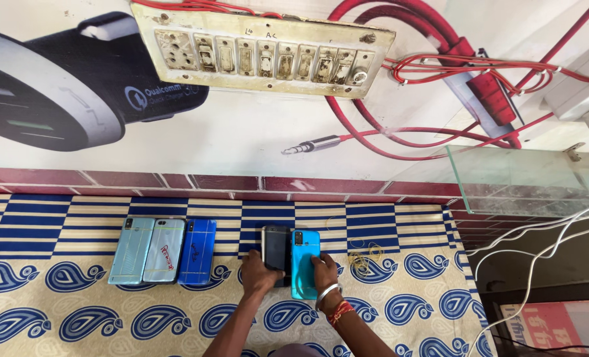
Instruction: The person wraps several smartphones with rubber bands on a patterned table. They pick up each phone, stretch a rubber band around it, and place it back down, repeating the process for multiple devices.
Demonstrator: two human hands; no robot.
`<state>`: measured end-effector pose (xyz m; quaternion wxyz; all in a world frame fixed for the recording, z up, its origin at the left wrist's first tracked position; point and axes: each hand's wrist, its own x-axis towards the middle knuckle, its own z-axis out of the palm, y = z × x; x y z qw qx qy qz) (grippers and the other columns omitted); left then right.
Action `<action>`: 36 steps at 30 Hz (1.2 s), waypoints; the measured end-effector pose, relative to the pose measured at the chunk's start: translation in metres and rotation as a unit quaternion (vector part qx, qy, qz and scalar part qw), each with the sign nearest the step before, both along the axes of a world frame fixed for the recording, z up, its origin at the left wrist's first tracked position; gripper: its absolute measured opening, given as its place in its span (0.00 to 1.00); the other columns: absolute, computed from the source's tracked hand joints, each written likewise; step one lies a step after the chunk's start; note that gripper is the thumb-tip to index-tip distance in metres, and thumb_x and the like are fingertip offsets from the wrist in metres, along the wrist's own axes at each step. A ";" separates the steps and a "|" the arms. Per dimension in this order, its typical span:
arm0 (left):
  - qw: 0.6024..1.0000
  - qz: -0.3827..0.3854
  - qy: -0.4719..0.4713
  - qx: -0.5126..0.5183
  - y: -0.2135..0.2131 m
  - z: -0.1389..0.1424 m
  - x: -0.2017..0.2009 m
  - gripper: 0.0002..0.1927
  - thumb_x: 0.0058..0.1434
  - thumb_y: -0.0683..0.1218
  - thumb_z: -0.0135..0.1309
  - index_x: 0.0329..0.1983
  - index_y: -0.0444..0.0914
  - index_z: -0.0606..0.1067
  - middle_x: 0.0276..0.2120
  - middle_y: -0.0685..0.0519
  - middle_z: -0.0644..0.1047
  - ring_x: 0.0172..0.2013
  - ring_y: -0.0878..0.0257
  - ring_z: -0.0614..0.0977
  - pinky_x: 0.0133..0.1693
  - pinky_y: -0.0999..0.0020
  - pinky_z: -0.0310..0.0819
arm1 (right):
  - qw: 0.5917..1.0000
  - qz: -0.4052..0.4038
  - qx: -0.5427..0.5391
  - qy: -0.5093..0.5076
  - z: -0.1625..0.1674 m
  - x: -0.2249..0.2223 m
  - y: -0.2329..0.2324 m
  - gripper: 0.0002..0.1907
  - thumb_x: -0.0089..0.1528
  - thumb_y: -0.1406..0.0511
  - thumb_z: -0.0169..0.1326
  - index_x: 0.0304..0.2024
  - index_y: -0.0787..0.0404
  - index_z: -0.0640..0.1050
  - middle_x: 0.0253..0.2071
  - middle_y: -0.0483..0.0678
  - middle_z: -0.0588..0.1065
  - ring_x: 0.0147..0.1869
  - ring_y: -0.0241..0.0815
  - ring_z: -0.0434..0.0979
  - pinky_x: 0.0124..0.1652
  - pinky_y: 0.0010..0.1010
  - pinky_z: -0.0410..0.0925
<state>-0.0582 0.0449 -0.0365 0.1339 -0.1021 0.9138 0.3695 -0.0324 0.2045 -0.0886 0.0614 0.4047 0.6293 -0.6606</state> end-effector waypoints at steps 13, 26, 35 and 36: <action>0.996 -0.002 0.026 0.082 0.007 -0.008 0.020 0.33 0.55 0.49 0.66 0.56 0.31 0.62 0.44 0.36 0.76 0.46 0.40 0.82 0.48 0.50 0.79 | 0.999 -0.038 -0.023 0.003 -0.002 0.002 0.007 0.28 0.67 0.55 0.49 0.63 0.67 0.73 0.60 0.60 0.76 0.64 0.57 0.74 0.64 0.41 0.63; 0.969 -0.062 0.044 0.235 0.014 -0.013 0.030 0.19 0.67 0.54 0.54 0.50 0.34 0.77 0.33 0.45 0.78 0.33 0.58 0.80 0.37 0.59 0.74 | 0.999 0.018 -0.025 -0.034 0.001 0.004 0.002 0.25 0.64 0.51 0.53 0.55 0.62 0.77 0.50 0.53 0.74 0.56 0.50 0.72 0.56 0.41 0.65; 0.933 0.001 0.038 0.357 0.018 -0.015 0.023 0.17 0.67 0.53 0.54 0.51 0.37 0.80 0.34 0.50 0.81 0.34 0.65 0.80 0.39 0.67 0.74 | 0.991 0.042 -0.087 0.095 0.011 0.011 0.003 0.16 0.65 0.54 0.56 0.38 0.62 0.77 0.29 0.43 0.72 0.34 0.35 0.68 0.38 0.29 0.65; 0.925 0.008 0.038 0.378 0.018 -0.015 0.023 0.18 0.68 0.52 0.53 0.52 0.37 0.80 0.35 0.49 0.81 0.35 0.64 0.79 0.40 0.67 0.73 | 0.988 0.051 -0.095 0.107 0.015 0.013 0.002 0.16 0.65 0.55 0.56 0.39 0.62 0.78 0.30 0.43 0.73 0.35 0.36 0.69 0.39 0.29 0.65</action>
